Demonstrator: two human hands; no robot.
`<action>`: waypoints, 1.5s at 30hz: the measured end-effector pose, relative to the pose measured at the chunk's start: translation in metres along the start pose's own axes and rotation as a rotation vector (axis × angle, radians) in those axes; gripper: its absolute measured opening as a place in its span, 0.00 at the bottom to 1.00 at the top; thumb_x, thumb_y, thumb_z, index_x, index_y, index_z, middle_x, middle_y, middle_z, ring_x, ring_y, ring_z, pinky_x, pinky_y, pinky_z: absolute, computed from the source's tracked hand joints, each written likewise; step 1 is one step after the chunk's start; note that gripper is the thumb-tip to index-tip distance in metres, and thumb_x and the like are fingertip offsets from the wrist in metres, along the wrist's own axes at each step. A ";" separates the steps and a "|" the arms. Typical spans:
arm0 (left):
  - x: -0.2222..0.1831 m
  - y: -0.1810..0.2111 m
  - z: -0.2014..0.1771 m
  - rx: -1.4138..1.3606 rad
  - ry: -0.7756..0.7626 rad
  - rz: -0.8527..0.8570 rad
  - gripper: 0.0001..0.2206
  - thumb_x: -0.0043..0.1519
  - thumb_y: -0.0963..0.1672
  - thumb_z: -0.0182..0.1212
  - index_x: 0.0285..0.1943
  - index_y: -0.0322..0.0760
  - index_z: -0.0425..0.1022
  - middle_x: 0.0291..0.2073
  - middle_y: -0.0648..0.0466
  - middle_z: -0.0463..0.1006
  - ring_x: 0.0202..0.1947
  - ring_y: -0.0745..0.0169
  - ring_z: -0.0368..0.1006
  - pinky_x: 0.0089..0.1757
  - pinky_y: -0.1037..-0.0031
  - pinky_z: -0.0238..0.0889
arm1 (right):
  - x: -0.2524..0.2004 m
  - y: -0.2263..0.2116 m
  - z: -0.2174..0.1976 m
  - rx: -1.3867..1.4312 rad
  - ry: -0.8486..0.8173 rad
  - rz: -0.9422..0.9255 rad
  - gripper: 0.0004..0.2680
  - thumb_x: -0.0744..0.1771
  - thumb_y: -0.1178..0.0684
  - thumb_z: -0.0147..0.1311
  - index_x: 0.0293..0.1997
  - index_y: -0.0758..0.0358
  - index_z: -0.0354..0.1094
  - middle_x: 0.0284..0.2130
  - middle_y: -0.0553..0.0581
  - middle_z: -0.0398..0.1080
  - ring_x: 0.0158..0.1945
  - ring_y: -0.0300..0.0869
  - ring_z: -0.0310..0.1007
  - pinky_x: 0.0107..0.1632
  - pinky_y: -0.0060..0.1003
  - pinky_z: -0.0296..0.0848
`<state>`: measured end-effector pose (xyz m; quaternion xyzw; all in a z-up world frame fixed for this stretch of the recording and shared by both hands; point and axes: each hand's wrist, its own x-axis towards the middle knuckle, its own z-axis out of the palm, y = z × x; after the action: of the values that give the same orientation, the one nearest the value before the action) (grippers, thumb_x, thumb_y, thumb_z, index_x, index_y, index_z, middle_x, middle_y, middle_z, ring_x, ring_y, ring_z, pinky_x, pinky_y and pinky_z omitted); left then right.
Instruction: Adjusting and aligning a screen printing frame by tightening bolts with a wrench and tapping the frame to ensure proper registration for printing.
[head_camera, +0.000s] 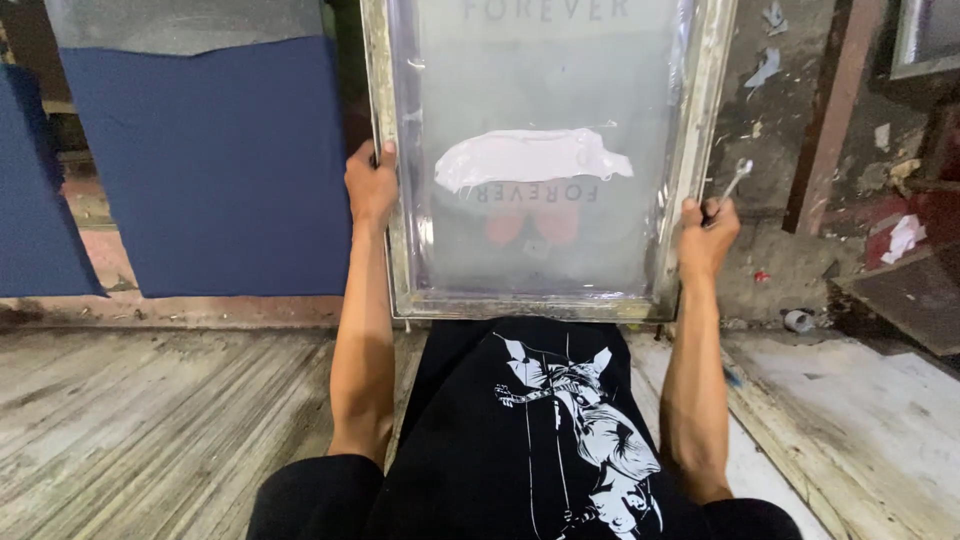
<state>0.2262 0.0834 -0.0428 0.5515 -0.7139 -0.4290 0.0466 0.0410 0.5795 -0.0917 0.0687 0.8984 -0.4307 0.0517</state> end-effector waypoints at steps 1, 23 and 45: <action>0.005 0.002 0.004 -0.072 -0.027 0.036 0.18 0.64 0.50 0.63 0.57 0.38 0.80 0.50 0.39 0.80 0.57 0.37 0.74 0.55 0.53 0.67 | 0.000 -0.004 -0.001 0.071 -0.029 0.054 0.12 0.70 0.56 0.63 0.37 0.57 0.56 0.27 0.51 0.60 0.31 0.42 0.61 0.37 0.39 0.61; 0.020 0.084 -0.015 -0.404 -0.193 0.077 0.17 0.64 0.42 0.60 0.61 0.31 0.77 0.55 0.52 0.81 0.57 0.64 0.74 0.59 0.73 0.66 | 0.032 -0.037 0.009 0.345 -0.064 0.227 0.13 0.65 0.60 0.59 0.35 0.50 0.51 0.36 0.46 0.52 0.42 0.39 0.53 0.55 0.35 0.56; -0.015 0.028 -0.017 -0.372 -0.133 0.092 0.22 0.64 0.51 0.64 0.62 0.35 0.74 0.36 0.60 0.78 0.42 0.71 0.75 0.50 0.74 0.72 | 0.032 -0.040 0.012 0.486 -0.035 0.111 0.21 0.68 0.63 0.63 0.25 0.50 0.44 0.26 0.43 0.43 0.34 0.37 0.42 0.46 0.35 0.51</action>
<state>0.2207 0.0868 -0.0076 0.4709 -0.6483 -0.5862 0.1200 0.0030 0.5476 -0.0736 0.1207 0.7624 -0.6316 0.0725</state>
